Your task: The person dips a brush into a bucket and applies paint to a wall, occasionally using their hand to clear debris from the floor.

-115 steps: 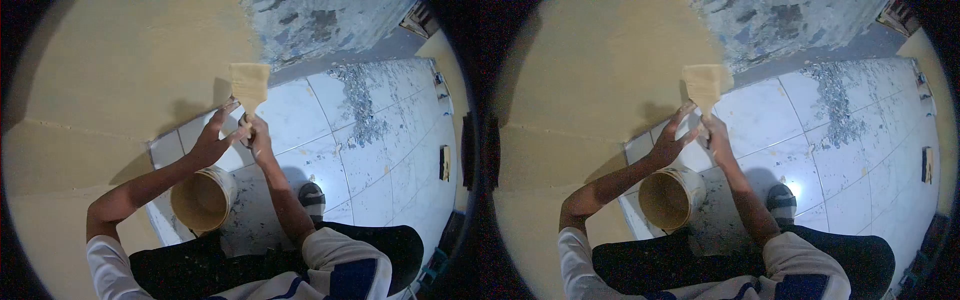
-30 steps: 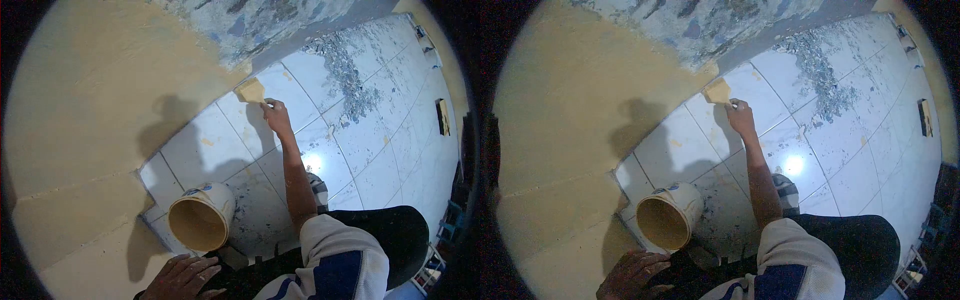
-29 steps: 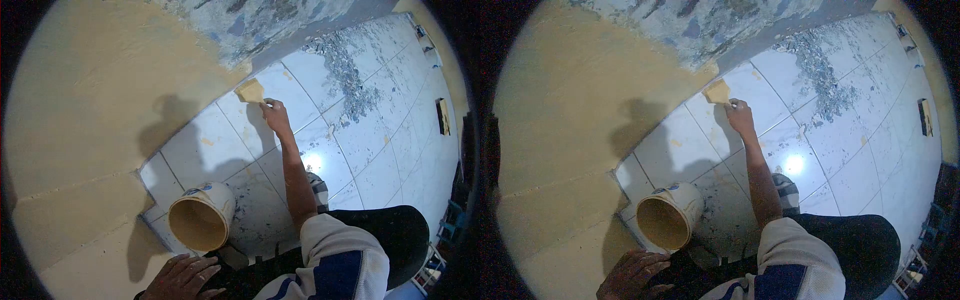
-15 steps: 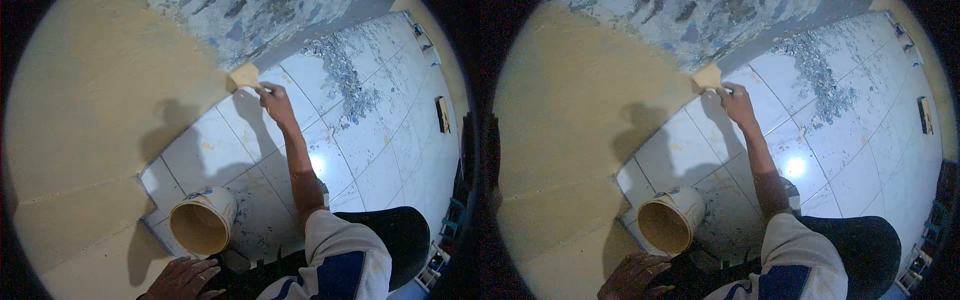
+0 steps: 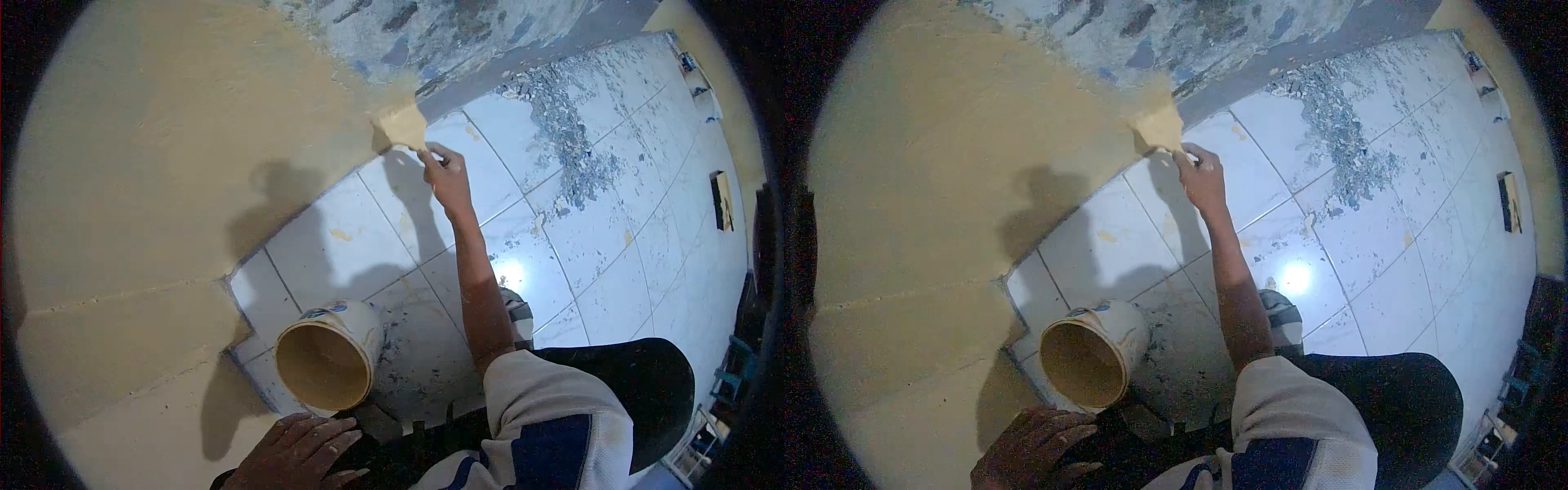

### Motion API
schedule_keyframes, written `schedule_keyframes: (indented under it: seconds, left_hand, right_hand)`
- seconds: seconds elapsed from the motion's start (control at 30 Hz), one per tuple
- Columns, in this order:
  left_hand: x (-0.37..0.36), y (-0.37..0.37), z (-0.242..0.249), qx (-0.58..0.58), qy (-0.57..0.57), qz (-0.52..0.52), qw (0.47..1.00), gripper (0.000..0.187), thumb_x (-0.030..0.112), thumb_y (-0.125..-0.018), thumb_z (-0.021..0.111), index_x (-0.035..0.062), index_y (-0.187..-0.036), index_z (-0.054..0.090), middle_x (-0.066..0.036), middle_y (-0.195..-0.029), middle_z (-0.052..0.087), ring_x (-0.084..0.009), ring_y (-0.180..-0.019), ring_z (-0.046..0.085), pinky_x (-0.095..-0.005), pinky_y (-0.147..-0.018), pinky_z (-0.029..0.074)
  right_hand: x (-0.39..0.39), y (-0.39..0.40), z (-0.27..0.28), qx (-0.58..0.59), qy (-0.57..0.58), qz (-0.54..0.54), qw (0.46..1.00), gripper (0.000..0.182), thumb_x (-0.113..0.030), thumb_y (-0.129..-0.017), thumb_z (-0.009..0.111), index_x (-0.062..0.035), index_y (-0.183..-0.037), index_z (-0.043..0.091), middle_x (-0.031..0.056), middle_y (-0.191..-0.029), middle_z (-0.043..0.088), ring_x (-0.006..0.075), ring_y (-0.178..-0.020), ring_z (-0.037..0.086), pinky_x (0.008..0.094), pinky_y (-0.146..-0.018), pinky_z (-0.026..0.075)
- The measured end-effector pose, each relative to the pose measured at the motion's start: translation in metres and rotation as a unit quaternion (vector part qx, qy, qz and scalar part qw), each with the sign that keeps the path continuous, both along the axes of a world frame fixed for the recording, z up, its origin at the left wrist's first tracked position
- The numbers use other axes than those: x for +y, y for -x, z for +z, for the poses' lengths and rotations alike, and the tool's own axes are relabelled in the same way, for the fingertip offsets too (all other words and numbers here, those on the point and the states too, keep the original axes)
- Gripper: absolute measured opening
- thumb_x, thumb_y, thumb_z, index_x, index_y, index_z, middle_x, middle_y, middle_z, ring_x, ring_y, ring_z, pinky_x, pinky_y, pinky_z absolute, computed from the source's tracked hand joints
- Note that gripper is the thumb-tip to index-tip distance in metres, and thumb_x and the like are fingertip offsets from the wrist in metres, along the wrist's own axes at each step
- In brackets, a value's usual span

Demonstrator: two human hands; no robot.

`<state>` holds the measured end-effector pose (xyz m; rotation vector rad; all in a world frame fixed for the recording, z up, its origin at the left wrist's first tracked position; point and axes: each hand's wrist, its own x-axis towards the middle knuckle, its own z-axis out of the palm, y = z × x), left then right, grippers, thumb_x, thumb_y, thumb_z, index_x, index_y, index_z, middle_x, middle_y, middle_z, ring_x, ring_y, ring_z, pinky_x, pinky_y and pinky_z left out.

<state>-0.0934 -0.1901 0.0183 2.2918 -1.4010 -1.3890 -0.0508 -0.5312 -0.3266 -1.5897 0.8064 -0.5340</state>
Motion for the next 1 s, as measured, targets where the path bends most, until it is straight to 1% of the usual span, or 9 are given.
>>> schedule_keyframes:
  seconds: [0.17,0.27,0.37,0.47,0.5,0.8,0.87,0.93,1.0]
  left_hand:
    - [0.006,0.003,-0.001,-0.009,0.024,-0.016,1.000,0.047,0.031,-0.090,0.060,0.0058,-0.128,0.050,-0.013,-0.132,0.051,-0.0314,-0.126,0.044,-0.0448,-0.108,0.033]
    - [0.005,0.004,0.002,-0.011,0.020,-0.016,1.000,0.047,0.030,-0.090,0.060,0.0059,-0.128,0.050,-0.013,-0.131,0.052,-0.0315,-0.125,0.045,-0.0451,-0.107,0.033]
    - [0.006,0.004,0.002,-0.013,0.032,-0.014,0.999,0.046,0.029,-0.089,0.060,0.0061,-0.128,0.050,-0.013,-0.130,0.052,-0.0321,-0.123,0.047,-0.0452,-0.106,0.034]
    - [0.009,0.007,0.000,-0.017,0.042,-0.017,0.999,0.045,0.027,-0.089,0.060,0.0064,-0.127,0.050,-0.014,-0.129,0.053,-0.0331,-0.122,0.047,-0.0454,-0.105,0.035]
    - [0.009,0.007,0.000,-0.022,0.045,-0.020,0.999,0.044,0.026,-0.089,0.060,0.0065,-0.127,0.051,-0.015,-0.129,0.053,-0.0336,-0.121,0.047,-0.0455,-0.105,0.035]
    - [-0.003,-0.003,0.007,0.006,0.016,-0.008,1.000,0.042,0.024,-0.090,0.058,0.0072,-0.128,0.051,-0.015,-0.131,0.052,-0.0335,-0.123,0.046,-0.0454,-0.106,0.035]
    - [-0.004,-0.003,0.008,0.001,0.008,0.002,1.000,0.042,0.026,-0.091,0.056,0.0069,-0.128,0.050,-0.015,-0.132,0.052,-0.0333,-0.125,0.045,-0.0451,-0.107,0.034]
    - [-0.005,-0.001,0.007,-0.024,0.006,-0.018,1.000,0.038,0.028,-0.090,0.058,0.0079,-0.122,0.053,-0.013,-0.130,0.053,-0.0311,-0.123,0.048,-0.0445,-0.104,0.037]
    - [-0.008,0.004,0.005,-0.068,0.001,-0.064,0.996,0.031,0.031,-0.088,0.064,0.0104,-0.110,0.060,-0.009,-0.126,0.056,-0.0269,-0.118,0.053,-0.0435,-0.098,0.044]
  right_hand:
    - [0.003,0.012,-0.040,0.144,0.030,-0.018,0.989,0.036,-0.030,-0.085,0.064,0.0012,-0.104,0.066,0.0240,-0.086,0.067,0.0316,-0.078,0.068,0.0390,-0.072,0.053]
    - [0.009,0.012,-0.032,0.150,0.097,-0.015,0.984,0.036,-0.029,-0.086,0.062,0.0026,-0.103,0.065,0.0239,-0.085,0.067,0.0323,-0.077,0.068,0.0399,-0.071,0.053]
    - [0.016,-0.007,0.009,0.074,0.107,0.003,0.991,0.037,-0.028,-0.086,0.063,0.0042,-0.105,0.065,0.0187,-0.073,0.066,0.0270,-0.067,0.066,0.0367,-0.065,0.052]
    - [0.011,-0.010,0.080,-0.030,-0.046,0.027,0.998,0.038,-0.026,-0.085,0.064,0.0061,-0.106,0.064,0.0116,-0.062,0.061,0.0181,-0.058,0.060,0.0308,-0.058,0.047]
    - [0.010,-0.009,0.098,-0.041,-0.067,0.026,0.997,0.038,-0.023,-0.085,0.065,0.0069,-0.108,0.064,0.0066,-0.059,0.056,0.0114,-0.056,0.052,0.0265,-0.054,0.041]
    - [0.018,0.002,0.214,-0.223,-0.052,0.075,0.970,0.036,-0.026,-0.087,0.065,0.0011,-0.111,0.065,0.0034,-0.064,0.055,0.0104,-0.056,0.048,0.0262,-0.054,0.041]
    - [0.014,-0.012,0.181,-0.146,0.068,0.016,0.987,0.037,-0.029,-0.087,0.066,0.0012,-0.109,0.065,0.0057,-0.064,0.057,0.0120,-0.054,0.050,0.0274,-0.054,0.042]
    - [0.011,-0.017,0.148,-0.097,0.092,-0.005,0.991,0.039,-0.032,-0.087,0.066,0.0010,-0.108,0.066,0.0083,-0.064,0.059,0.0142,-0.053,0.052,0.0291,-0.054,0.043]
    - [0.015,-0.011,0.119,-0.076,0.012,0.017,0.997,0.040,-0.035,-0.087,0.066,0.0005,-0.106,0.067,0.0112,-0.064,0.061,0.0171,-0.052,0.055,0.0313,-0.054,0.045]
